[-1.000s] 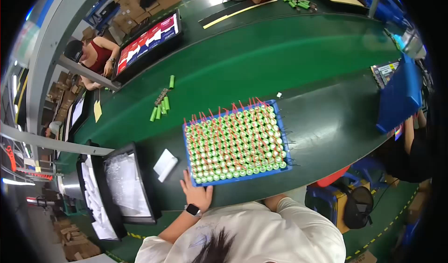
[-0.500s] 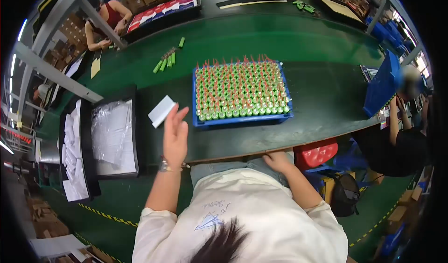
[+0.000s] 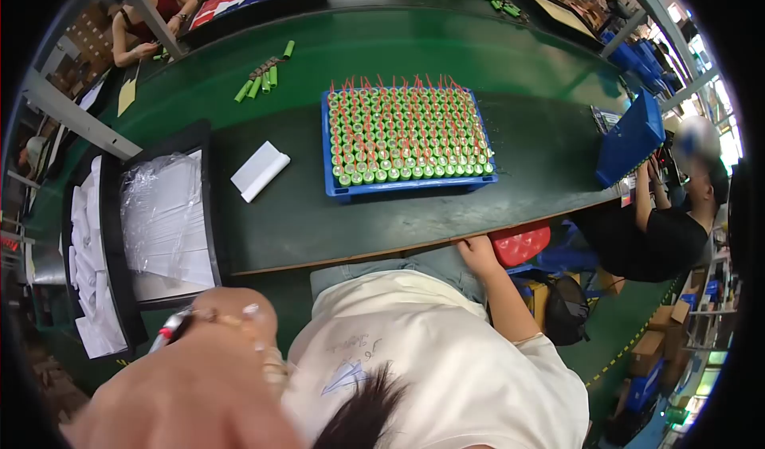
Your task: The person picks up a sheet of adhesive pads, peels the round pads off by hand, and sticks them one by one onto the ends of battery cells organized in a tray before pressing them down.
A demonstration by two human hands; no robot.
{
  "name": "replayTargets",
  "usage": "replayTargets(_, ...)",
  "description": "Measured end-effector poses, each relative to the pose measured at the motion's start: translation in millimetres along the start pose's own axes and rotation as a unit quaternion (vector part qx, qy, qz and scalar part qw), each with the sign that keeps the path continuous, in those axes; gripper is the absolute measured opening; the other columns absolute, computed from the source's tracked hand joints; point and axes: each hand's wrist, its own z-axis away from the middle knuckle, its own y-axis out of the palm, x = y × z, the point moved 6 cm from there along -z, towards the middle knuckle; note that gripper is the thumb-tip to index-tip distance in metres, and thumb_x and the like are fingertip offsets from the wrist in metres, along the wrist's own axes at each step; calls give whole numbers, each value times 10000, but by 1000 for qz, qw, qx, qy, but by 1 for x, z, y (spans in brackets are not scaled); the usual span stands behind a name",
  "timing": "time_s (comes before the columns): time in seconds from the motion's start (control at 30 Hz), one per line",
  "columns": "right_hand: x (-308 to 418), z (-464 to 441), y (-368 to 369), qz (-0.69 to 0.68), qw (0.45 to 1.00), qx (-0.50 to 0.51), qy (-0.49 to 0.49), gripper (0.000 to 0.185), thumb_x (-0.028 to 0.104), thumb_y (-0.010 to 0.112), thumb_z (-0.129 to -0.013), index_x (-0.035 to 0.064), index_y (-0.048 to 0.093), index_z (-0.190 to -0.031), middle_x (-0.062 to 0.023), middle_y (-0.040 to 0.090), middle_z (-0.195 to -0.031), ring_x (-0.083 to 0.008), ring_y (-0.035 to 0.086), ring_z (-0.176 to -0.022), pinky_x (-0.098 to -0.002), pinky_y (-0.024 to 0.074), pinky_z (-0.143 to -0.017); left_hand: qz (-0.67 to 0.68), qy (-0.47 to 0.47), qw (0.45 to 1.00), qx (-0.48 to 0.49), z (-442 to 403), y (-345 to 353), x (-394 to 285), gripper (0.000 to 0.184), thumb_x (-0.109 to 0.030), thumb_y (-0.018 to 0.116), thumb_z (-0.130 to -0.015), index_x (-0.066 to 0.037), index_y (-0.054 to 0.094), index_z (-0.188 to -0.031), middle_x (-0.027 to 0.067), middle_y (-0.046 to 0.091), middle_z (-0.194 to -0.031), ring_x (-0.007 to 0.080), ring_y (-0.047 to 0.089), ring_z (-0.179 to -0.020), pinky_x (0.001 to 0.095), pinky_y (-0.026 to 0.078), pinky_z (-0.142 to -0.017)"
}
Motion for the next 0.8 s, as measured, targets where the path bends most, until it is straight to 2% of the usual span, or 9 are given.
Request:
replayTargets(0.13,3,0,0,-83,993,46,67,180,46,588,-826,31,701,-966,-182,688,-986,-363,654,-958,-401,504,-861,-37,127,988,78,9,16,-27,383,-286,317,-1062,-124,655,-1143,13,642,-1188,155,619,-1061,418,453,-828)
replayTargets(0.23,-8,3,-6,-10,999,-33,-28,178,36,589,-820,27,703,-956,-184,693,-991,-334,666,-966,-391,503,-863,11,47,987,156,13,25,-34,460,-317,252,-1072,-111,661,-1111,25,650,-1161,173,619,-1053,421,470,-810)
replayTargets(0.37,-86,15,-15,-43,952,-209,219,314,118,623,-828,15,649,-1123,-208,647,-1173,-363,597,-1139,-404,490,-921,120,-59,964,230,24,27,-20,654,-503,188,-1045,-53,654,-1134,108,649,-1167,266,622,-1003,426,493,-804)
replayTargets(0.47,-151,4,5,120,951,-50,279,507,355,578,-886,119,542,-1333,-139,562,-1346,-340,523,-1248,-410,462,-1005,208,-162,929,259,49,14,19,867,-673,121,-962,-23,646,-1191,127,626,-1225,309,632,-1007,469,489,-804)
replayTargets(0.5,-156,12,0,198,924,33,325,569,419,558,-889,163,497,-1393,-116,507,-1421,-331,501,-1275,-417,458,-1014,247,-218,915,234,70,6,33,730,-711,309,-942,-41,598,-929,147,583,-915,338,597,-825,492,464,-744)
replayTargets(0.57,-178,23,6,235,900,86,356,627,452,550,-883,201,423,-1444,-95,406,-1491,-320,459,-1316,-413,442,-1033,143,-269,946,107,142,-36,62,973,-791,174,-896,56,593,-1130,269,604,-1179,431,607,-987,509,496,-843)
replayTargets(0.63,-182,28,3,269,872,148,382,692,486,541,-878,239,348,-1495,-74,306,-1562,-308,416,-1356,-410,426,-1053,-191,-579,774,-171,213,-92,84,800,-623,284,-981,81,581,-1216,230,622,-1204,354,594,-1117,433,448,-981)
replayTargets(0.7,-163,25,-13,168,840,149,494,783,523,524,-873,248,222,-1541,-49,137,-1620,-285,343,-1411,-386,371,-1104,-464,-488,668,-318,266,-120,80,435,-319,480,-943,27,604,-1176,172,593,-1287,319,557,-1188,388,402,-1040)
replayTargets(0.8,-173,21,-23,218,840,68,492,795,552,634,-795,238,368,-1475,-125,402,-1504,-311,438,-1341,-412,421,-1050,-708,-477,498,-153,302,-118,80,491,-315,637,-820,-42,583,-1225,168,525,-1358,358,445,-1309,507,298,-1104)
